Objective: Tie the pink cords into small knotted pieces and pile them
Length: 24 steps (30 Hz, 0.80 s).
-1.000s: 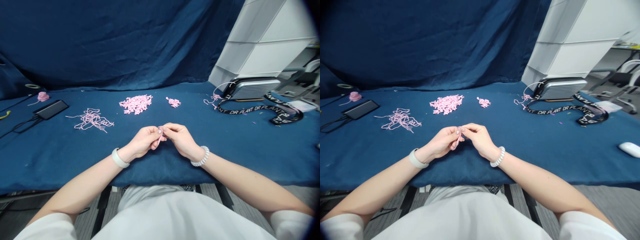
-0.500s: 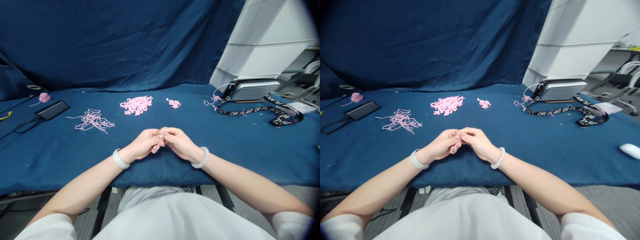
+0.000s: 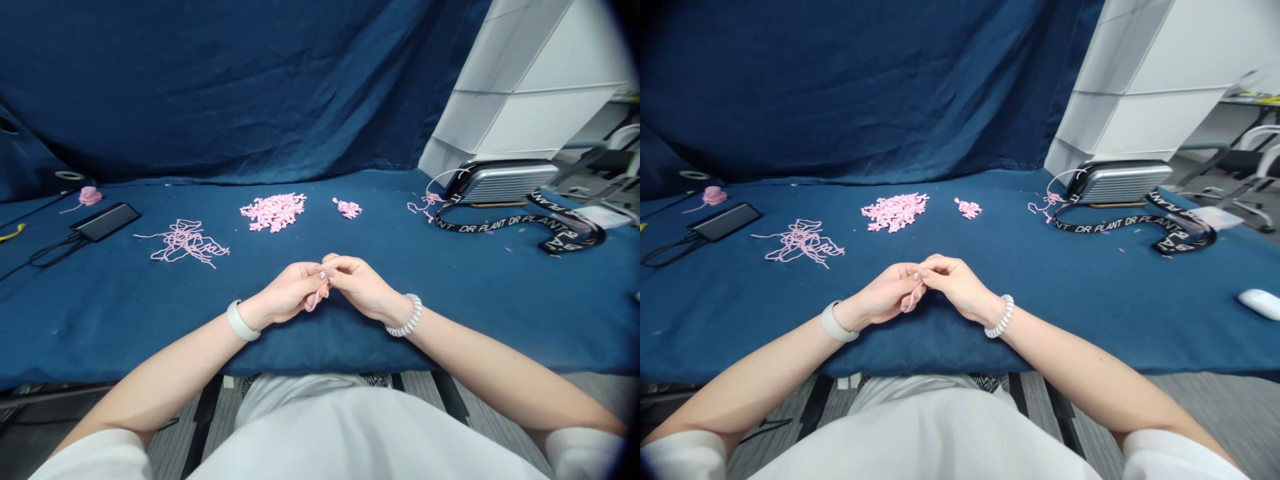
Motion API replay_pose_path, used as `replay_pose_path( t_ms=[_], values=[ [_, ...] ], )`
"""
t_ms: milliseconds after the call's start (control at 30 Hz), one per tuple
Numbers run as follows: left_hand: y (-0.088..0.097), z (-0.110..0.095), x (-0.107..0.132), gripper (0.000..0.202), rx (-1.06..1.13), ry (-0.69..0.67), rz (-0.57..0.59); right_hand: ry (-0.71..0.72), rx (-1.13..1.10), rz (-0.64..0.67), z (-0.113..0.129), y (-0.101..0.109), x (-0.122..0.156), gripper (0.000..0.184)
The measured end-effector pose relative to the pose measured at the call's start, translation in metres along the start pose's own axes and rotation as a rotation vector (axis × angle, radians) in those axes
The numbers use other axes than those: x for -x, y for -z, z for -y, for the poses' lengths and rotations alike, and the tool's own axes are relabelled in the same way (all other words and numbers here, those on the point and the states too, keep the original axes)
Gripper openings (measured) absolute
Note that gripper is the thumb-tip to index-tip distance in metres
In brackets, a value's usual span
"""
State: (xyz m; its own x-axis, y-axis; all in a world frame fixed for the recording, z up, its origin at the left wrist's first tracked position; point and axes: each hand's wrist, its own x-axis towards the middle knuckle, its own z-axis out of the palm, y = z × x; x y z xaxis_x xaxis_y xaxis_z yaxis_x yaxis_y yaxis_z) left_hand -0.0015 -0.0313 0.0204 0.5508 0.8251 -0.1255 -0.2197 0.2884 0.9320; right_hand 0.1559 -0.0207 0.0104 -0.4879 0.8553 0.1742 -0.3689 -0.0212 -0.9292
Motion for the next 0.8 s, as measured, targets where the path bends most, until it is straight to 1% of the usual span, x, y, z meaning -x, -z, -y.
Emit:
replay_pose_path(
  t_ms=[167, 300, 400, 500, 600, 700, 800],
  values=[
    [-0.002, 0.004, -0.004, 0.033, -0.008, -0.011, -0.107, 0.032, 0.098, -0.173, 0.0, 0.001, -0.003, 0.017],
    [-0.003, 0.002, -0.004, 0.03, -0.131, -0.077, -0.181, 0.072, 0.187, -0.278, 0.001, 0.002, -0.005, 0.015],
    [-0.004, -0.002, -0.001, 0.03, -0.279, -0.109, -0.186, 0.124, 0.299, -0.279, 0.002, 0.001, -0.005, 0.012],
    [-0.006, -0.004, 0.002, 0.03, -0.345, -0.132, -0.18, 0.134, 0.314, -0.227, 0.005, -0.001, -0.004, 0.015],
    [-0.007, -0.004, 0.004, 0.029, -0.328, -0.163, -0.196, 0.053, 0.21, -0.17, 0.009, -0.002, -0.005, 0.021],
    [-0.006, -0.003, 0.004, 0.028, -0.334, -0.187, -0.223, -0.036, 0.091, -0.2, 0.014, 0.005, -0.008, 0.024],
    [-0.006, -0.001, 0.003, 0.027, -0.33, -0.19, -0.241, -0.059, 0.095, -0.217, 0.019, 0.015, -0.011, 0.028]
  ],
)
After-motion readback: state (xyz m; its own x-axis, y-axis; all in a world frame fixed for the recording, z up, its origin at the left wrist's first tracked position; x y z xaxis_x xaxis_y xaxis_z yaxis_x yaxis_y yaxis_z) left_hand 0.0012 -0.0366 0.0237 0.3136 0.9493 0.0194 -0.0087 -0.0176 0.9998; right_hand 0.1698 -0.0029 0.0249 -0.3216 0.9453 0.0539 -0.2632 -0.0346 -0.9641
